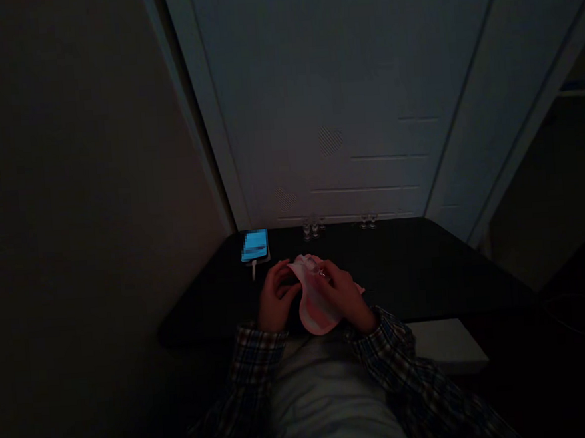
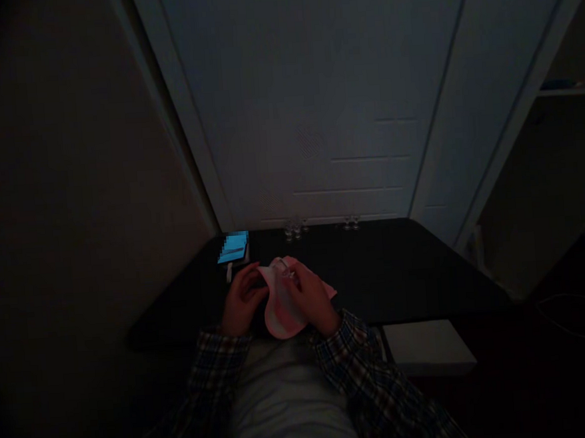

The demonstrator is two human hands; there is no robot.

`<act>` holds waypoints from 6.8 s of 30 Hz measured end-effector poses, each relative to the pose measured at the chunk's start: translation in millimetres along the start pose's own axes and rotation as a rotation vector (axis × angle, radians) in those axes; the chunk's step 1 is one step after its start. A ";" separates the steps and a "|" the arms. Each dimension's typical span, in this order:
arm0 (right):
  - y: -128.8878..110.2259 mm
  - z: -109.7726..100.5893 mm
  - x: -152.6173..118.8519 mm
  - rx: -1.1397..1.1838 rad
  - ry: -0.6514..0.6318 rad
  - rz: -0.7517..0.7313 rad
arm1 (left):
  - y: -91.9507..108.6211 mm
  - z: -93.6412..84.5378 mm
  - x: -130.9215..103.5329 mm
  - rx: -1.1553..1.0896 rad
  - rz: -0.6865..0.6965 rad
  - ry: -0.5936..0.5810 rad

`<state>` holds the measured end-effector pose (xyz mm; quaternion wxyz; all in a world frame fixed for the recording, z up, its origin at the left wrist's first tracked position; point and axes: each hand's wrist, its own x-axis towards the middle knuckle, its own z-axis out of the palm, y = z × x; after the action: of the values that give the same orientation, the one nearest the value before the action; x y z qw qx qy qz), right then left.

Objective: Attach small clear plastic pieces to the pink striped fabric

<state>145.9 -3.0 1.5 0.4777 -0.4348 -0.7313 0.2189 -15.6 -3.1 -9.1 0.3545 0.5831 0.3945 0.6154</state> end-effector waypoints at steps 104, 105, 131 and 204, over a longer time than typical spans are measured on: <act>-12.8 -0.9 -2.2 0.099 0.075 0.017 | 8.0 0.6 -1.7 -0.014 0.000 0.048; -13.7 -1.0 -2.1 0.114 0.085 0.005 | 8.0 0.6 -1.7 -0.008 0.007 0.050; -10.1 -0.1 -1.8 0.022 0.061 0.063 | 1.9 -4.0 0.4 0.111 0.107 -0.059; -17.3 -5.1 -9.5 0.201 0.114 -0.100 | -7.9 -9.5 3.2 0.001 -0.019 0.005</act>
<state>144.6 -20.6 11.6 0.5702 -0.3593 -0.6980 0.2418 -25.4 2.5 -14.9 0.3588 0.5780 0.4012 0.6134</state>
